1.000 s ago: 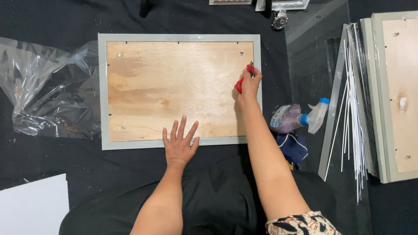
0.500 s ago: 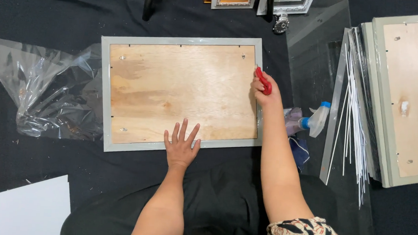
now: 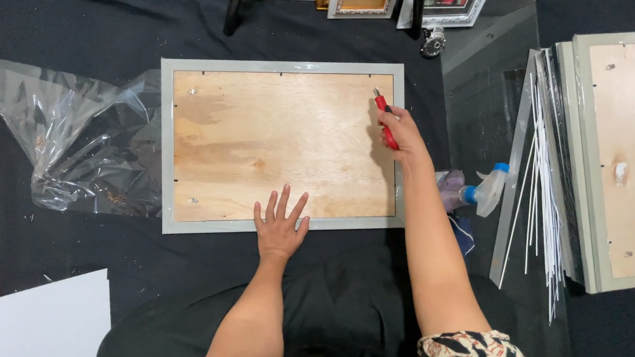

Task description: The person removes a plastic wrap from a wooden backing board, then uses a red utility knife to pry off metal clips securing the board to a frame. After removing the board, the person uses a brush to clean the glass surface of the frame.

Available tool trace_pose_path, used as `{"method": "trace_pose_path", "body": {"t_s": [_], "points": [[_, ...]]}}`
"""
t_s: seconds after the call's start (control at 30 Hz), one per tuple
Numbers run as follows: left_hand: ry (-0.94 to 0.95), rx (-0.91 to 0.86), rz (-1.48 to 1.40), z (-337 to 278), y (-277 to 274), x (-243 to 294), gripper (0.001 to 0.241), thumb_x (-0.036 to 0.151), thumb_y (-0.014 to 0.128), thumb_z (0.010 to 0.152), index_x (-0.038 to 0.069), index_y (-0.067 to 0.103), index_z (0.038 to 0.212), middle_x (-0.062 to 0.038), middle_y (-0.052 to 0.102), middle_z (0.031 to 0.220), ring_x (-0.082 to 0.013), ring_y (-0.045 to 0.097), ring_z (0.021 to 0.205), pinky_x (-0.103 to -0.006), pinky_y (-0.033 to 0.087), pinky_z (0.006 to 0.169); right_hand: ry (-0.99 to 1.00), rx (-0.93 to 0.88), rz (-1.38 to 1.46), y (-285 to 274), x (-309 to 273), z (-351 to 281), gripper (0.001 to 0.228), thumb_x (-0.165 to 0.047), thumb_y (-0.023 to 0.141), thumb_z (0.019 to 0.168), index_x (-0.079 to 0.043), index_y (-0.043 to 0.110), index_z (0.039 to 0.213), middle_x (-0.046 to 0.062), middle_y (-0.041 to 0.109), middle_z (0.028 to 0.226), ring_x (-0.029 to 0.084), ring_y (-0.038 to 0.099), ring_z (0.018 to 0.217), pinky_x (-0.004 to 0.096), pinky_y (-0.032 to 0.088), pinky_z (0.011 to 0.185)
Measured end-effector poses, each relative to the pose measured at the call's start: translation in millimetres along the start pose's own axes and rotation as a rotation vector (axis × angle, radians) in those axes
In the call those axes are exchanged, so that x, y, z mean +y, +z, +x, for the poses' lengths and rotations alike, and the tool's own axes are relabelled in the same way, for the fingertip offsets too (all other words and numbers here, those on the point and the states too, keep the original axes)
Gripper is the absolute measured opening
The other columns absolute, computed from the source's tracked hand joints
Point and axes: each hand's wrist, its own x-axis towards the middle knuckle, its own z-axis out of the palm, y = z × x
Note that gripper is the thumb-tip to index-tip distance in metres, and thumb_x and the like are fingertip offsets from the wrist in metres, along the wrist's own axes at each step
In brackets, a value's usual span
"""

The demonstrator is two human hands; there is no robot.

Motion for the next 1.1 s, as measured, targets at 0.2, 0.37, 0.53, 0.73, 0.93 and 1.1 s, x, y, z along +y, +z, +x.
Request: {"method": "trace_pose_path", "body": {"t_s": [0.2, 0.37, 0.53, 0.73, 0.93, 1.1], "points": [[0.001, -0.017, -0.024, -5.6, 3.3, -1.9, 0.054, 0.058, 0.041, 0.097, 0.056, 0.040, 0.151, 0.007, 0.036, 0.165, -0.0220, 0.033, 0.150, -0.0589, 0.020, 0.119, -0.299, 0.222, -1.208, 17.0, -9.1, 18.7, 0.044, -0.035, 0.070, 0.098, -0.022, 0.062, 0.139, 0.005, 0.058, 0.124, 0.039, 0.070, 0.099, 0.058, 0.058, 0.085], [-0.002, -0.030, -0.024, -6.1, 4.3, -2.7, 0.054, 0.059, 0.040, 0.097, 0.057, 0.040, 0.151, 0.007, 0.036, 0.166, -0.0218, 0.033, 0.150, -0.0590, 0.020, 0.119, -0.420, 0.292, -1.406, 17.4, -18.2, 25.1, 0.040, -0.034, 0.068, 0.101, -0.019, 0.065, 0.138, 0.007, 0.059, 0.121, 0.037, 0.068, 0.102, 0.056, 0.060, 0.083], [-0.002, -0.027, -0.021, -3.8, 3.7, -1.7, 0.053, 0.058, 0.039, 0.098, 0.057, 0.039, 0.151, 0.007, 0.035, 0.166, -0.0219, 0.032, 0.150, -0.0588, 0.020, 0.118, -0.414, 0.275, -1.425, 21.9, -35.4, 22.8, 0.039, -0.029, 0.070, 0.100, -0.014, 0.068, 0.137, 0.011, 0.061, 0.120, 0.040, 0.068, 0.104, 0.059, 0.059, 0.084], [-0.001, -0.039, -0.034, -4.8, 4.0, -1.7, 0.053, 0.057, 0.040, 0.098, 0.055, 0.041, 0.151, 0.006, 0.035, 0.166, -0.0227, 0.033, 0.149, -0.0597, 0.021, 0.118, -0.402, 0.265, -1.422, 21.1, -34.4, 30.4, 0.040, -0.032, 0.070, 0.099, -0.015, 0.069, 0.135, 0.012, 0.060, 0.117, 0.041, 0.070, 0.100, 0.060, 0.059, 0.079], [0.009, -0.037, -0.033, -6.4, 6.0, -3.1, 0.053, 0.057, 0.040, 0.098, 0.055, 0.039, 0.151, 0.005, 0.035, 0.166, -0.0233, 0.033, 0.150, -0.0603, 0.020, 0.118, -0.426, 0.239, -1.250, 20.3, -23.6, 19.2, 0.042, -0.030, 0.066, 0.104, -0.012, 0.063, 0.142, 0.013, 0.057, 0.123, 0.044, 0.068, 0.104, 0.060, 0.058, 0.085], [0.017, -0.022, -0.020, -5.0, 4.9, -2.5, 0.053, 0.056, 0.039, 0.099, 0.054, 0.039, 0.152, 0.005, 0.035, 0.166, -0.0238, 0.033, 0.150, -0.0605, 0.021, 0.117, -0.607, 0.269, -1.506, 37.2, -36.2, -1.1, 0.039, -0.022, 0.067, 0.104, -0.006, 0.062, 0.140, 0.015, 0.056, 0.117, 0.043, 0.071, 0.097, 0.058, 0.063, 0.079]]}}
